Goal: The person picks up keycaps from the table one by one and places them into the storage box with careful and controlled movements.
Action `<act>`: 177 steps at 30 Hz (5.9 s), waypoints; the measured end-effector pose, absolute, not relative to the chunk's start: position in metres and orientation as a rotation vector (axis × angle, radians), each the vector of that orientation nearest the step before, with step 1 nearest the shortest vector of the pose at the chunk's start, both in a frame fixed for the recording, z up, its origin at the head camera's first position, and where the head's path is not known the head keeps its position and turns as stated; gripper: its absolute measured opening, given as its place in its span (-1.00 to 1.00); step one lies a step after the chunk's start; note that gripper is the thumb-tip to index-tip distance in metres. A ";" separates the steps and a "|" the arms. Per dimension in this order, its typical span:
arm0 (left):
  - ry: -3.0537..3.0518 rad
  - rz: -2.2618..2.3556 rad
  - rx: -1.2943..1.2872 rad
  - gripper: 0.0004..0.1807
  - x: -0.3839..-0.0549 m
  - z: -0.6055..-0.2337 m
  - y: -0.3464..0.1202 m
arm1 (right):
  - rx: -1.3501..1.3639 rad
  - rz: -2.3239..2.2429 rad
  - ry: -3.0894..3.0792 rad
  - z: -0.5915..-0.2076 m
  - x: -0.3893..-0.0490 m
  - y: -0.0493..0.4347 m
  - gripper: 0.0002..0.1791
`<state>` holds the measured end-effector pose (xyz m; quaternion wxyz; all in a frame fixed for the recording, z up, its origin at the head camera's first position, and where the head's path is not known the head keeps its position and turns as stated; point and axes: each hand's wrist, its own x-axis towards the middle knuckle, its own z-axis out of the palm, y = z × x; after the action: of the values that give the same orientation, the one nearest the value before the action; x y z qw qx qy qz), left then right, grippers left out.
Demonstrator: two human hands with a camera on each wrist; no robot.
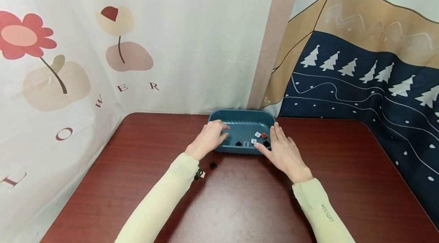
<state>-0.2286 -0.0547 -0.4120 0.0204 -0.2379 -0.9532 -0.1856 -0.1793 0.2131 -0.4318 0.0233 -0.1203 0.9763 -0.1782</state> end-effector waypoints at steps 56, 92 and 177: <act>-2.624 -0.355 -1.215 -0.73 -0.140 -0.426 -0.146 | -0.375 -0.529 3.022 -0.434 -0.181 0.214 0.22; -2.665 -0.160 -1.357 -0.86 -0.129 -0.445 -0.152 | -0.375 -0.553 3.025 -0.433 -0.180 0.212 0.18; -2.389 -0.753 -1.016 -0.80 -0.180 -0.421 -0.088 | -0.356 -0.577 3.015 -0.433 -0.179 0.212 0.22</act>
<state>-0.1800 -0.0882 -0.4210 0.2177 -0.3668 -0.8626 -0.2719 -0.1787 0.2125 -0.4328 0.0258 -0.1151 0.9753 -0.1867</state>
